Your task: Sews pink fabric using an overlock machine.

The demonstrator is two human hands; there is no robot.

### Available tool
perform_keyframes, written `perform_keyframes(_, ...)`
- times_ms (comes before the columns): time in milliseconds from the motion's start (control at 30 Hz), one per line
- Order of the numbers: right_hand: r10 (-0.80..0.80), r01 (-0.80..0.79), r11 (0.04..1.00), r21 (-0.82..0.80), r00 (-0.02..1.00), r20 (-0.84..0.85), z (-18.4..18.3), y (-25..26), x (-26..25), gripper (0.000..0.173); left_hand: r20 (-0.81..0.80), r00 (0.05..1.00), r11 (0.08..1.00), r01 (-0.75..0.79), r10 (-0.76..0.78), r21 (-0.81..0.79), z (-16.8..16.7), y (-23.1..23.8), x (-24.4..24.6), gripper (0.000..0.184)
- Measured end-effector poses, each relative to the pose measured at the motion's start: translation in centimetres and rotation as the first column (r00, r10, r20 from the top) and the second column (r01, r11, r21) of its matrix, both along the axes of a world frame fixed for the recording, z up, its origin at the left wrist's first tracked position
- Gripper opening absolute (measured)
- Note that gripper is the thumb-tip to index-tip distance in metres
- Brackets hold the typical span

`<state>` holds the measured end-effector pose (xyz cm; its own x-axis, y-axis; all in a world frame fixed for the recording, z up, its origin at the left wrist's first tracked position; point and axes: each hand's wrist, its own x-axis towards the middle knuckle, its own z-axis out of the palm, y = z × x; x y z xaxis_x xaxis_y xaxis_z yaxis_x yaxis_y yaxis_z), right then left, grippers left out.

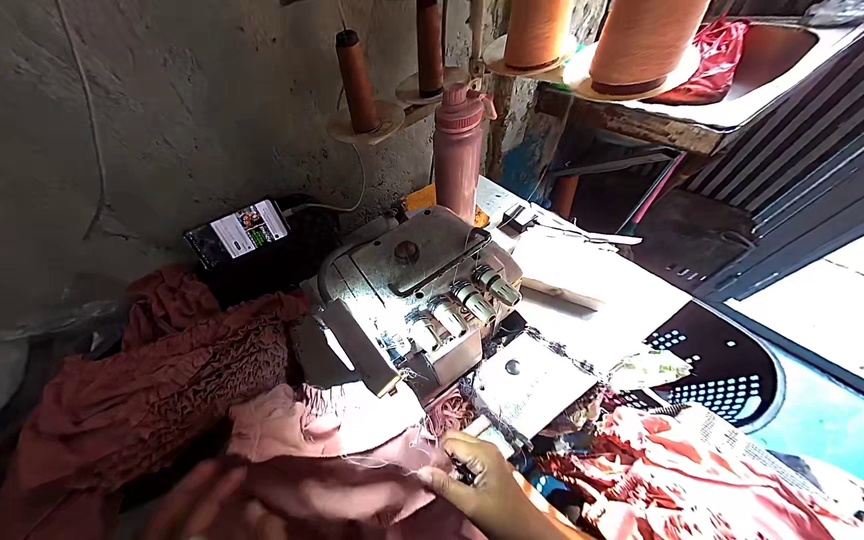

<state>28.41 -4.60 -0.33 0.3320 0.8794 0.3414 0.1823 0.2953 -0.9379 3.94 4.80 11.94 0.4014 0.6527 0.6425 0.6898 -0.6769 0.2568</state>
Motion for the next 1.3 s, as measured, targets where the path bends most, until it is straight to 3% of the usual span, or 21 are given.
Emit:
perform_keyframes(133,0.002,-0.002,1.000,0.008,1.000,0.002,0.6,-0.9,0.4,0.036,-0.179,0.980,0.996,0.082,-0.089,-0.045,-1.2,-2.4,9.5,0.030)
perform_keyframes(233,-0.015,0.015,0.999,0.040,1.000,0.016,1.7,-1.4,1.3,0.035,-0.149,0.984,0.995,0.086,-0.093,-0.056,-2.9,-2.3,12.3,0.025)
perform_keyframes(533,0.004,-0.004,1.000,0.028,1.000,0.009,2.5,0.1,1.8,0.038,-0.094,0.992,0.982,0.064,-0.082,-0.180,-2.2,-0.8,12.4,0.020)
perform_keyframes(800,0.039,-0.046,0.995,-0.088,0.995,-0.089,5.0,-0.8,0.5,0.021,-0.045,0.995,0.924,0.064,-0.087,-0.377,-2.1,-0.1,11.5,0.022)
perform_keyframes(933,0.045,-0.058,0.993,-0.106,0.991,-0.126,4.2,-1.0,0.6,0.026,-0.102,0.991,0.944,0.045,-0.083,-0.326,-1.4,-0.3,11.8,0.018)
perform_keyframes(1067,0.051,-0.059,0.995,-0.078,0.994,-0.094,4.2,-0.9,0.8,0.026,-0.219,0.976,0.999,0.000,-0.011,-0.050,-1.5,-0.7,12.0,0.020)
perform_keyframes(1133,0.055,-0.061,0.996,-0.059,0.994,-0.089,4.1,-0.7,0.8,0.027,-0.274,0.962,1.000,-0.006,0.009,0.013,-1.4,-1.0,12.1,0.020)
perform_keyframes(1300,0.063,-0.068,0.997,-0.040,0.992,-0.112,3.9,-0.4,0.5,0.031,-0.369,0.929,1.000,-0.020,0.022,0.011,-1.0,-2.4,12.0,0.018)
